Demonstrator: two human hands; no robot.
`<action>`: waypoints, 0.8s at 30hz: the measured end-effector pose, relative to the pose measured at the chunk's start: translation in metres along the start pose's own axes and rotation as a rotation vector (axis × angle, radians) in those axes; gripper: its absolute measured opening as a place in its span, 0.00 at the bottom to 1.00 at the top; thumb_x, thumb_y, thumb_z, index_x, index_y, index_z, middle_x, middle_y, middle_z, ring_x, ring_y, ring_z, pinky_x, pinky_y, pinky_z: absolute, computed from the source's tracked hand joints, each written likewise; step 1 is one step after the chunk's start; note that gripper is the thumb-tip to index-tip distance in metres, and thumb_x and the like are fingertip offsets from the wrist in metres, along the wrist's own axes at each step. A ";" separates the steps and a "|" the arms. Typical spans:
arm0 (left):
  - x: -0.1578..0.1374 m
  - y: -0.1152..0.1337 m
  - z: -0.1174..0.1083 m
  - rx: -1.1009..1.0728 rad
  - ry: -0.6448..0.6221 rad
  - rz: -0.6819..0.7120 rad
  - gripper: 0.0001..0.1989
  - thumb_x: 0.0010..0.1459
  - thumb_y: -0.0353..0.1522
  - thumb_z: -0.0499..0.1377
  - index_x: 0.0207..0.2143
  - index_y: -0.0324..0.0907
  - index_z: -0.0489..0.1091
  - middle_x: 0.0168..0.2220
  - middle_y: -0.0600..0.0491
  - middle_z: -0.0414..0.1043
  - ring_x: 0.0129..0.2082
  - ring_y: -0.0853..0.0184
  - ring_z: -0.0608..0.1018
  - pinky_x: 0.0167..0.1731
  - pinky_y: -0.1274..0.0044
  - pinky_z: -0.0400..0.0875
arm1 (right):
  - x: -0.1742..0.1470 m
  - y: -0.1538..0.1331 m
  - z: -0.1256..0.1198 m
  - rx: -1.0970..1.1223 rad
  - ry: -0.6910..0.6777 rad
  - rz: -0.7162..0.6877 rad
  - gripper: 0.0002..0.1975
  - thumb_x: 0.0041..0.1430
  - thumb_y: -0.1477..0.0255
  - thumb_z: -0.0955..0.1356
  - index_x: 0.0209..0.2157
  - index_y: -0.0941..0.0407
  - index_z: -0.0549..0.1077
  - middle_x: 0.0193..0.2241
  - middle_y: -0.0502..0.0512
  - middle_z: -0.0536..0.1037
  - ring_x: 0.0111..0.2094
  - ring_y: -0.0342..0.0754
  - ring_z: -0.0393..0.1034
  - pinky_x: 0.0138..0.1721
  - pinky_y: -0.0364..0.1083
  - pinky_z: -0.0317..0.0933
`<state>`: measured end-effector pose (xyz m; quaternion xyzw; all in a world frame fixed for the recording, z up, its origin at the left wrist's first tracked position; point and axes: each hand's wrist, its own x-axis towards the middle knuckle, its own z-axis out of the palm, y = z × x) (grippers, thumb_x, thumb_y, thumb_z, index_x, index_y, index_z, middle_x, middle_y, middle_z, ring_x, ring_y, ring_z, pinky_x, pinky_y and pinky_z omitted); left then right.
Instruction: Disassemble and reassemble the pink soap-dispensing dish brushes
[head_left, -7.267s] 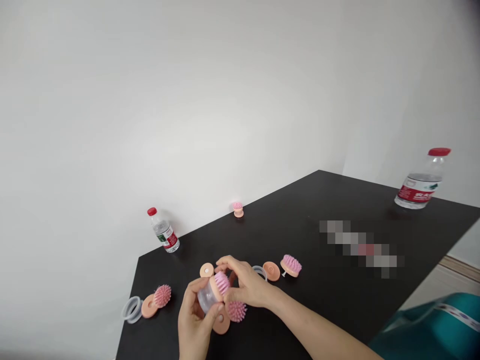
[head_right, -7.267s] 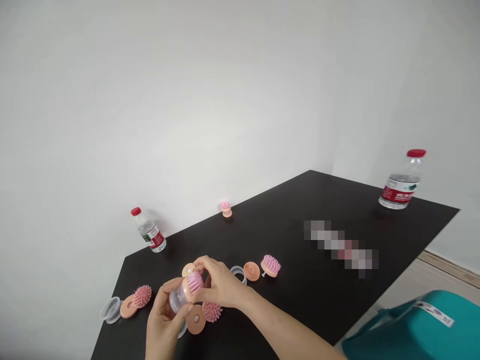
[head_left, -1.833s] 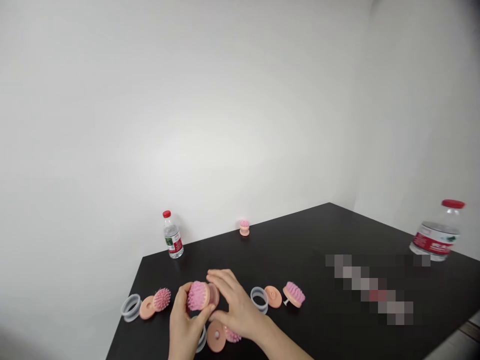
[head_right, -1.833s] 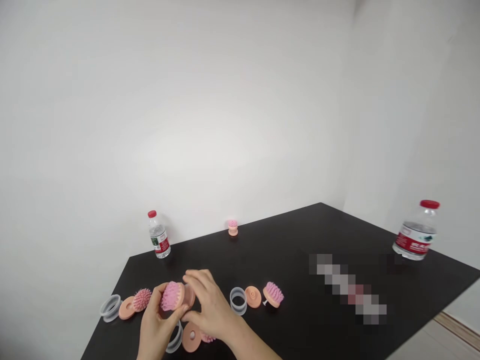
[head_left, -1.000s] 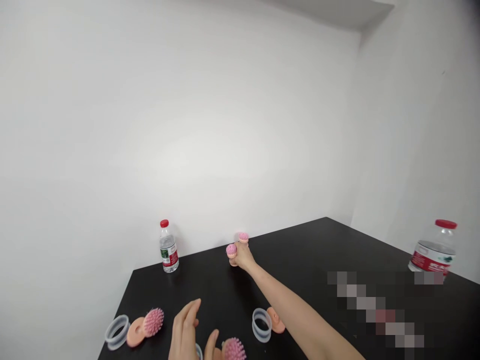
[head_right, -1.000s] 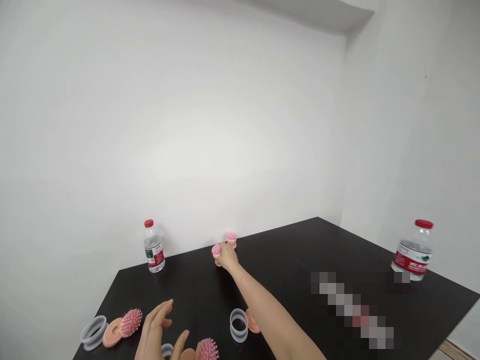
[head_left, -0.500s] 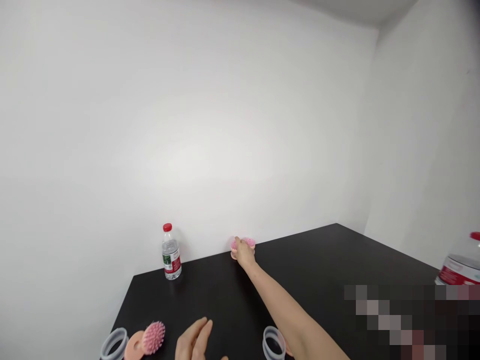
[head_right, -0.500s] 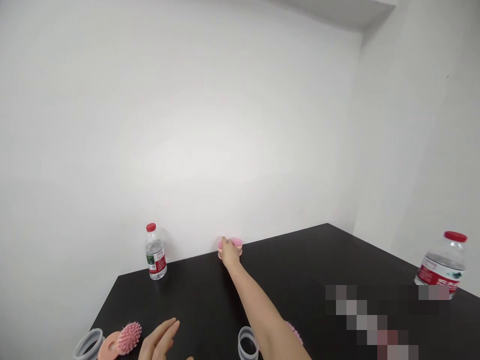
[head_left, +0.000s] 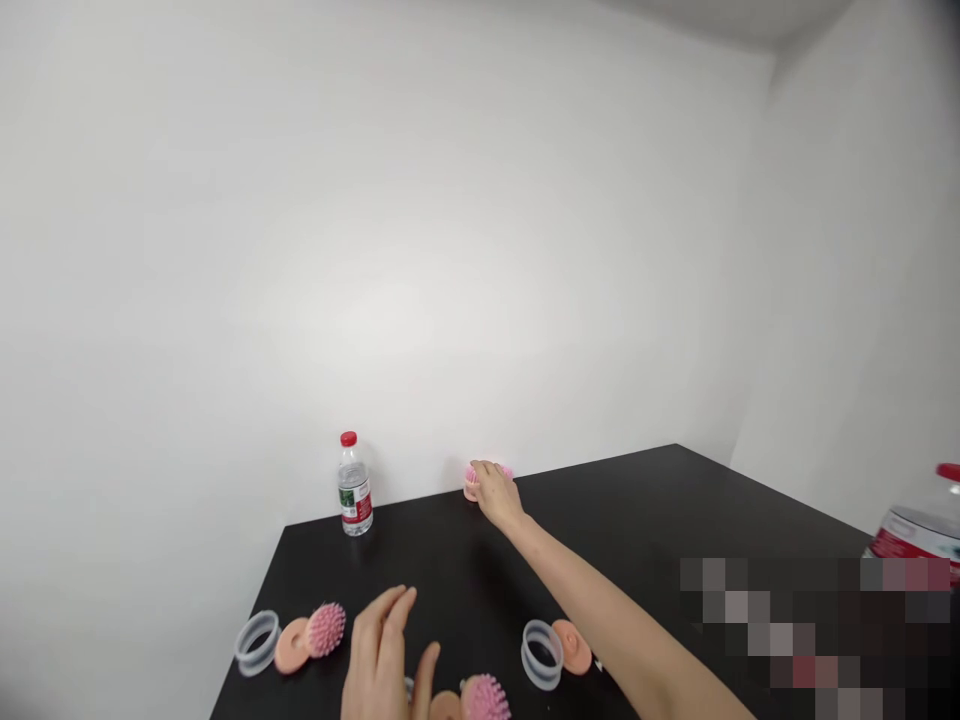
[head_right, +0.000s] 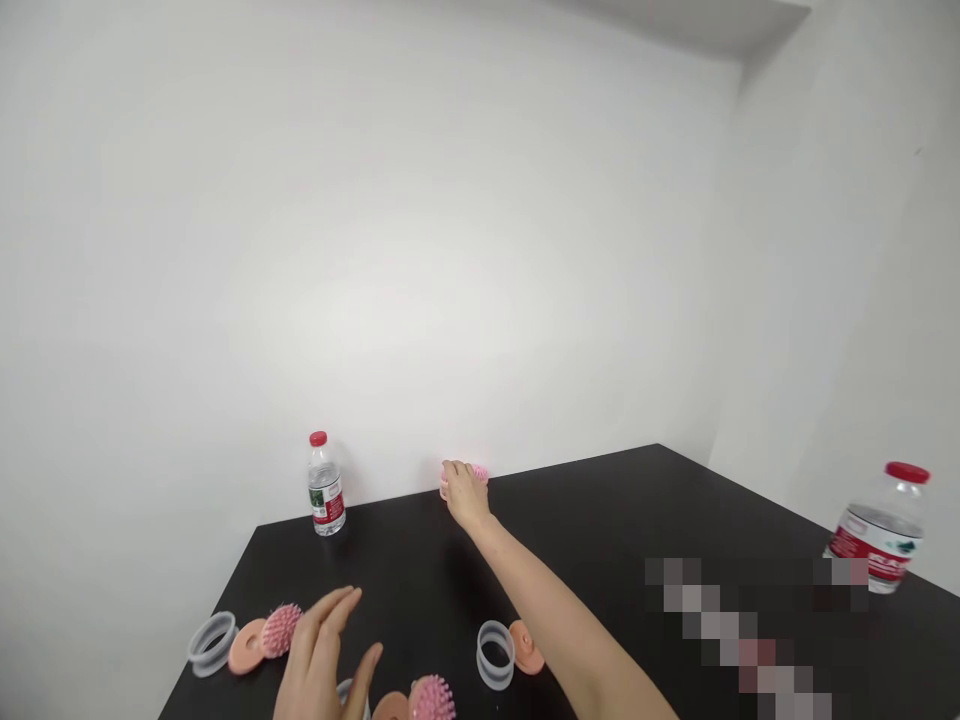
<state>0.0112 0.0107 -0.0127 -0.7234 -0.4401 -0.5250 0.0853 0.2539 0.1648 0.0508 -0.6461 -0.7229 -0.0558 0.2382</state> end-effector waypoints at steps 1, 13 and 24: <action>0.004 -0.003 -0.007 0.023 -0.013 -0.032 0.16 0.65 0.34 0.54 0.55 0.43 0.66 0.50 0.42 0.72 0.51 0.53 0.75 0.47 0.61 0.74 | -0.010 0.000 -0.004 0.022 0.008 -0.015 0.13 0.68 0.69 0.68 0.52 0.57 0.71 0.52 0.59 0.74 0.50 0.53 0.72 0.49 0.56 0.69; 0.014 -0.051 -0.045 0.671 -0.317 -0.471 0.27 0.51 0.24 0.65 0.55 0.32 0.69 0.60 0.34 0.65 0.58 0.43 0.66 0.53 0.59 0.64 | -0.148 -0.033 -0.034 0.522 0.000 -0.309 0.07 0.62 0.77 0.67 0.32 0.52 0.76 0.37 0.53 0.81 0.39 0.51 0.76 0.40 0.48 0.70; 0.019 -0.050 -0.041 0.351 -0.293 -0.483 0.13 0.52 0.29 0.62 0.41 0.36 0.74 0.55 0.35 0.70 0.54 0.42 0.70 0.51 0.54 0.65 | -0.161 -0.076 -0.033 0.769 0.005 -0.306 0.09 0.58 0.79 0.66 0.32 0.54 0.78 0.33 0.55 0.81 0.33 0.49 0.75 0.33 0.47 0.69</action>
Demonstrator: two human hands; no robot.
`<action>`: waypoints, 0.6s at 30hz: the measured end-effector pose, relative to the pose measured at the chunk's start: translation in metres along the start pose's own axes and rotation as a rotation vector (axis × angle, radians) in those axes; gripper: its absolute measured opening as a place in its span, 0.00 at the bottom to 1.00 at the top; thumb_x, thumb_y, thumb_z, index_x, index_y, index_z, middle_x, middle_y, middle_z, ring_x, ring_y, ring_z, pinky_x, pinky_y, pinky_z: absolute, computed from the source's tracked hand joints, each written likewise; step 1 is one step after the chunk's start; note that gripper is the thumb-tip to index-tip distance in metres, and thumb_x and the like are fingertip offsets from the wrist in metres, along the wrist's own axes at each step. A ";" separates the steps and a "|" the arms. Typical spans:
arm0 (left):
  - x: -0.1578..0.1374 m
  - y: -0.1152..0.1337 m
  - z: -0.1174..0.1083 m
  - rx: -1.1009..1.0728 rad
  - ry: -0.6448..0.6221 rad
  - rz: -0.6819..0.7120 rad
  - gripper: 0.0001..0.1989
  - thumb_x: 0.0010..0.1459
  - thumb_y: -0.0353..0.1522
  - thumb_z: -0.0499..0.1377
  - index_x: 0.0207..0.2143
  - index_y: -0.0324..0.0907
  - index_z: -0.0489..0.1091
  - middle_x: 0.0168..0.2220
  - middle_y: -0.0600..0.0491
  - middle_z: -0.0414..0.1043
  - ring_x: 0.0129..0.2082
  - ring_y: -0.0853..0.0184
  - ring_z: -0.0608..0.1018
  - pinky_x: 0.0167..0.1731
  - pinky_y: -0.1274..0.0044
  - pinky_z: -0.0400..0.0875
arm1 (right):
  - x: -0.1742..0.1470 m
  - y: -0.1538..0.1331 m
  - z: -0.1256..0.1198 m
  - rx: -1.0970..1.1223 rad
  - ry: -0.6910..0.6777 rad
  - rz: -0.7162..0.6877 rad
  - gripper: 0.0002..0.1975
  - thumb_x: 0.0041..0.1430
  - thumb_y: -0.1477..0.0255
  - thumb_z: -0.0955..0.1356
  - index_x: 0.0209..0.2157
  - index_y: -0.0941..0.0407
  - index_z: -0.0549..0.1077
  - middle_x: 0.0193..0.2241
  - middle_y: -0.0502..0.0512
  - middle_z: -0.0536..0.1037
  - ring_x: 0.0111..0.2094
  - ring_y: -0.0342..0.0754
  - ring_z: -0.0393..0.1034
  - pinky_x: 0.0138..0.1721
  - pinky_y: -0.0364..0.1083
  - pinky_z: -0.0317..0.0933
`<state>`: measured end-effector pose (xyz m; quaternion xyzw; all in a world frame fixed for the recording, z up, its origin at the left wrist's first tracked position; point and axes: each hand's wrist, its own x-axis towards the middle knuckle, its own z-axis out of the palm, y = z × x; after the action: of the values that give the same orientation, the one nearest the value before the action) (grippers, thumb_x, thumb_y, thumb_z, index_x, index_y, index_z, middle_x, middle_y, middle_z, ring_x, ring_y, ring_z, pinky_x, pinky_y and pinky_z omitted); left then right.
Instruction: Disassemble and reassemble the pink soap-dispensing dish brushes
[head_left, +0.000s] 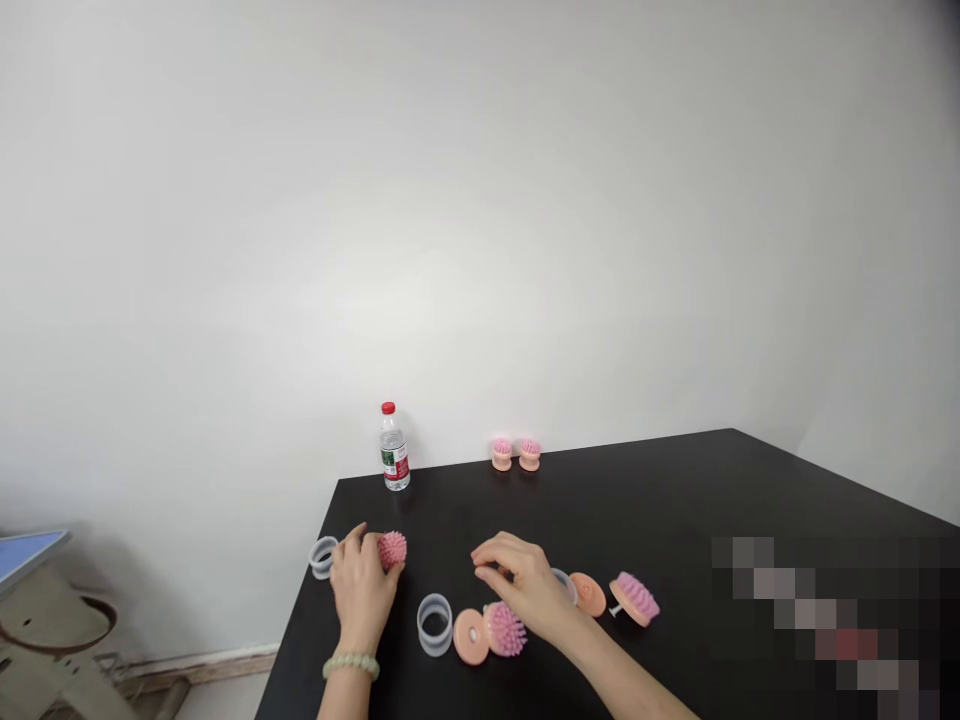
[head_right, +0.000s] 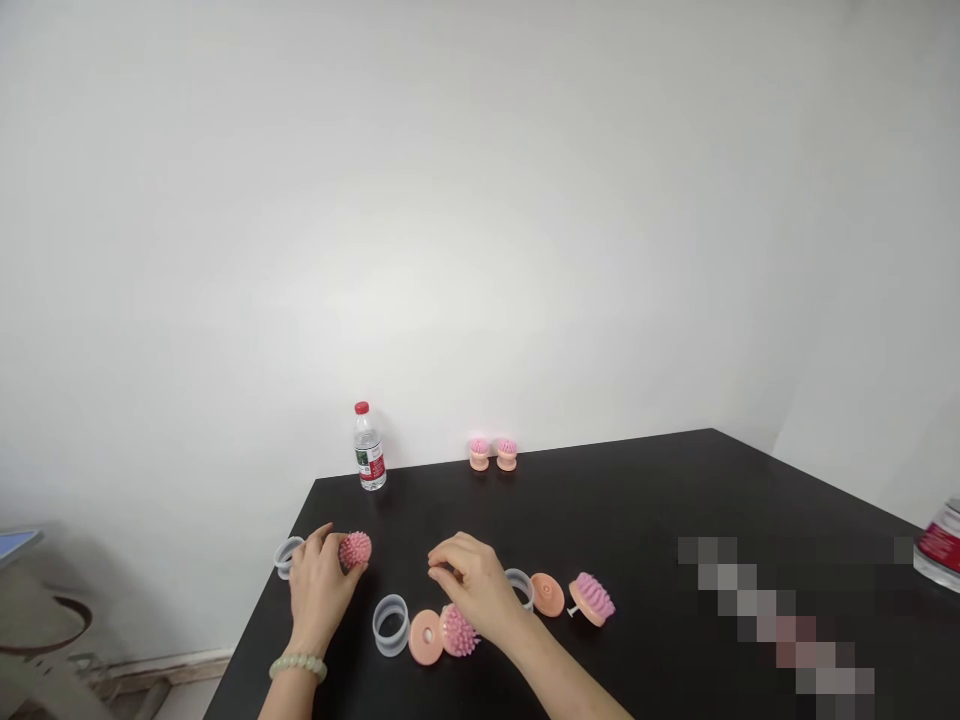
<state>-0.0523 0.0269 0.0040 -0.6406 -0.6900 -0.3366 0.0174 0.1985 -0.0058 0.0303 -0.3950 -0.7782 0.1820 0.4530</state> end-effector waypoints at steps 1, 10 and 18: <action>-0.001 0.005 0.000 -0.071 -0.019 0.036 0.13 0.53 0.31 0.62 0.42 0.37 0.74 0.52 0.38 0.73 0.51 0.46 0.73 0.50 0.57 0.67 | 0.001 -0.001 0.002 0.017 -0.005 0.025 0.09 0.58 0.79 0.67 0.36 0.54 0.78 0.36 0.55 0.81 0.33 0.49 0.74 0.31 0.46 0.69; -0.028 0.052 -0.001 -0.387 -0.163 0.316 0.16 0.56 0.37 0.63 0.46 0.44 0.72 0.42 0.49 0.78 0.43 0.59 0.79 0.44 0.68 0.76 | 0.010 -0.013 0.014 -0.051 -0.154 -0.074 0.28 0.54 0.83 0.68 0.56 0.52 0.71 0.55 0.58 0.73 0.55 0.55 0.65 0.57 0.56 0.63; 0.002 -0.008 -0.018 -0.035 0.050 0.003 0.21 0.58 0.24 0.55 0.55 0.29 0.68 0.61 0.32 0.65 0.65 0.42 0.61 0.62 0.54 0.55 | -0.001 0.008 0.021 0.173 0.037 0.197 0.34 0.46 0.82 0.68 0.56 0.48 0.69 0.53 0.55 0.70 0.53 0.55 0.69 0.51 0.53 0.67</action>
<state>-0.0671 0.0200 0.0153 -0.6331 -0.6825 -0.3645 0.0240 0.1848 0.0001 0.0139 -0.4323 -0.7086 0.2846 0.4797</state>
